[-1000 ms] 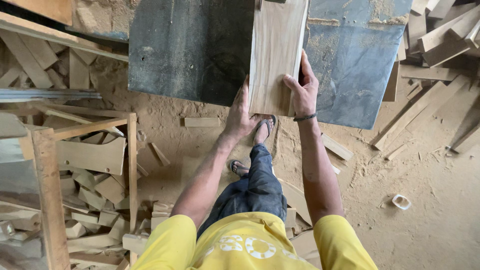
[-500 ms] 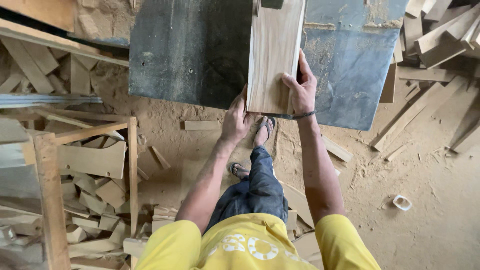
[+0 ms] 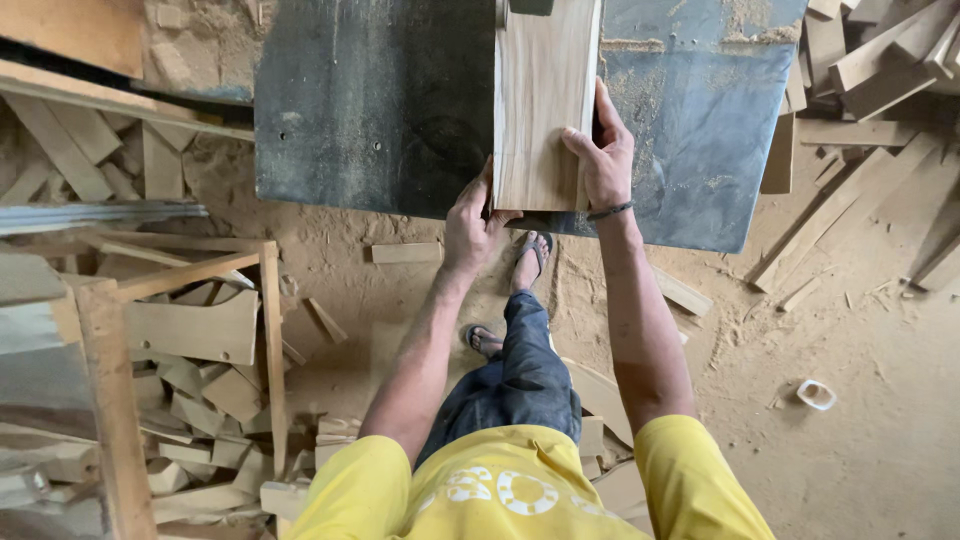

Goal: The person holds a long wooden plank and repeatedly positions it against a bandsaw blade on a work table, guiding the wood through the saw to cut it, repositioning the plank between cuts and handling the cut pieces.

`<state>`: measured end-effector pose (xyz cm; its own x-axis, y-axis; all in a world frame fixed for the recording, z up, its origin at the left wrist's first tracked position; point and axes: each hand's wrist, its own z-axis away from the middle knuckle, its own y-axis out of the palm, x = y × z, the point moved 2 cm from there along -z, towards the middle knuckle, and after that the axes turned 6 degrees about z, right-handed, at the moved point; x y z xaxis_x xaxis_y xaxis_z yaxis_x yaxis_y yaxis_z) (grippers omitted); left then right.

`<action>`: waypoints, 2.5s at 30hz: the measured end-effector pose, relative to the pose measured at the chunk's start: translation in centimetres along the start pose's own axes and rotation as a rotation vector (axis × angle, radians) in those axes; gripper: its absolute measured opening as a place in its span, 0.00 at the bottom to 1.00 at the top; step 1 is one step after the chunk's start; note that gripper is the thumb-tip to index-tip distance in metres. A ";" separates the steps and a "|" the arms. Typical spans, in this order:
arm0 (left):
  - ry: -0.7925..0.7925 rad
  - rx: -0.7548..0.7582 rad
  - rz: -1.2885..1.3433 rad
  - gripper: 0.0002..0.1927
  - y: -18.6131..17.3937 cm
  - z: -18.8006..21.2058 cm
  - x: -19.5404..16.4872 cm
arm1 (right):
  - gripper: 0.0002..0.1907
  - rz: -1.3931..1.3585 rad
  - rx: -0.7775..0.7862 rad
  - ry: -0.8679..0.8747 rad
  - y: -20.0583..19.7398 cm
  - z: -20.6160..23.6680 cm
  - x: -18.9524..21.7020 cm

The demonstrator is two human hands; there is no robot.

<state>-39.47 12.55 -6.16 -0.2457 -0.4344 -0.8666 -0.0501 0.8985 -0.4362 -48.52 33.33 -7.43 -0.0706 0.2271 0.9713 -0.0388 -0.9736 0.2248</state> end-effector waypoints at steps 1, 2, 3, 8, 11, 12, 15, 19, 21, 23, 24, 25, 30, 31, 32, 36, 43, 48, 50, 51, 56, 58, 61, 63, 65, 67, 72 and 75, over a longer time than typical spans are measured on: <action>-0.001 -0.009 0.002 0.41 -0.1 -0.2 -0.2 | 0.42 -0.007 0.004 -0.005 0.0 -0.2 0.0; -0.007 -0.019 0.004 0.41 -0.2 -0.2 -0.4 | 0.42 -0.013 0.010 -0.007 -0.1 -0.4 0.0; -0.025 -0.031 0.012 0.40 -0.3 -0.3 -0.7 | 0.42 -0.020 0.015 -0.007 -0.1 -0.4 -0.1; -0.069 -0.116 0.087 0.36 -0.5 -1.1 -2.1 | 0.41 -0.028 0.025 -0.026 -0.2 -1.1 -0.1; -0.064 -0.137 0.035 0.34 -0.6 -1.7 -2.6 | 0.41 -0.060 0.029 -0.026 -0.2 -1.5 -0.1; -0.047 -0.139 0.028 0.34 -0.6 -1.9 -2.7 | 0.41 -0.070 0.032 -0.025 -0.2 -1.6 0.0; -0.013 -0.143 -0.013 0.34 -0.8 -2.4 -2.8 | 0.41 -0.081 0.046 -0.047 -0.2 -2.1 0.1; -0.007 -0.146 -0.064 0.34 -0.8 -2.9 -2.7 | 0.41 -0.088 0.041 -0.045 -0.2 -2.7 0.2; -0.003 -0.142 -0.075 0.34 -0.7 -3.0 -2.5 | 0.41 -0.077 0.048 -0.055 -0.2 -2.9 0.4; 0.002 -0.129 -0.102 0.33 -0.6 -2.9 -2.2 | 0.41 -0.066 0.044 -0.055 -0.1 -3.1 0.6; 0.005 -0.128 -0.090 0.33 -0.6 -2.9 -1.9 | 0.41 -0.061 0.044 -0.053 -0.1 -3.1 0.8; 0.006 -0.128 -0.079 0.34 -0.5 -2.9 -1.7 | 0.41 -0.048 0.035 -0.044 -0.1 -3.1 0.9; -0.003 -0.124 -0.080 0.30 0.2 -3.6 -0.3 | 0.41 0.002 0.043 -0.074 0.0 -3.8 1.7; 0.001 -0.128 -0.067 0.33 0.2 -3.7 -0.3 | 0.41 0.020 0.037 -0.070 0.0 -4.0 1.8; 0.003 -0.131 -0.051 0.36 0.3 -3.7 -0.4 | 0.41 0.039 0.031 -0.064 0.0 -4.1 1.9; -0.028 -0.181 -0.079 0.32 0.2 -3.7 -1.3 | 0.43 0.127 0.056 -0.036 0.0 -3.8 2.0; -0.109 -0.226 -0.062 0.22 0.4 -4.4 -2.2 | 0.52 0.195 0.012 -0.012 0.5 -1.8 1.5; -0.048 -0.231 -0.138 0.20 0.7 -4.2 -1.2 | 0.50 0.222 -0.014 -0.001 0.7 -2.3 1.9; -0.010 -0.197 -0.167 0.17 0.2 -3.7 -0.8 | 0.51 0.228 -0.087 0.216 0.8 -1.3 1.6; 0.022 -0.183 -0.160 0.17 -0.2 -3.1 -0.7 | 0.51 0.232 -0.129 0.322 0.6 -0.7 1.5; 0.065 -0.163 -0.100 0.14 -0.5 -1.9 -0.1 | 0.51 0.404 -0.052 -0.012 0.7 0.4 1.7; -0.015 -0.183 -0.124 0.11 0.2 -2.7 0.4 | 0.51 0.367 -0.062 0.053 0.6 -0.3 1.2; -0.042 -0.219 -0.142 0.10 0.8 -2.8 0.4 | 0.51 0.357 -0.071 0.093 0.5 -1.4 0.8; -0.049 -0.228 -0.152 0.10 0.7 -2.9 0.0 | 0.51 0.287 -0.077 0.097 0.5 -1.7 0.6; -0.068 -0.218 -0.161 0.10 0.6 -3.1 -0.5 | 0.50 0.322 -0.059 0.035 0.5 -1.9 0.8; -0.056 -0.215 -0.143 0.11 0.5 -3.6 -0.9 | 0.50 0.317 -0.048 0.002 0.4 -2.2 1.0; 0.014 -0.257 -0.157 0.14 0.6 -4.1 -1.4 | 0.49 0.250 -0.024 -0.040 0.4 -2.7 1.3; 0.029 -0.249 -0.185 0.14 0.8 -4.5 -1.3 | 0.50 0.282 -0.023 -0.055 0.5 -2.9 1.7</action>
<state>-43.51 14.11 -4.29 -0.2377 -0.5930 -0.7693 -0.3309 0.7941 -0.5098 -51.59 33.34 -5.89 -0.0276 -0.0551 0.9981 -0.0477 -0.9973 -0.0564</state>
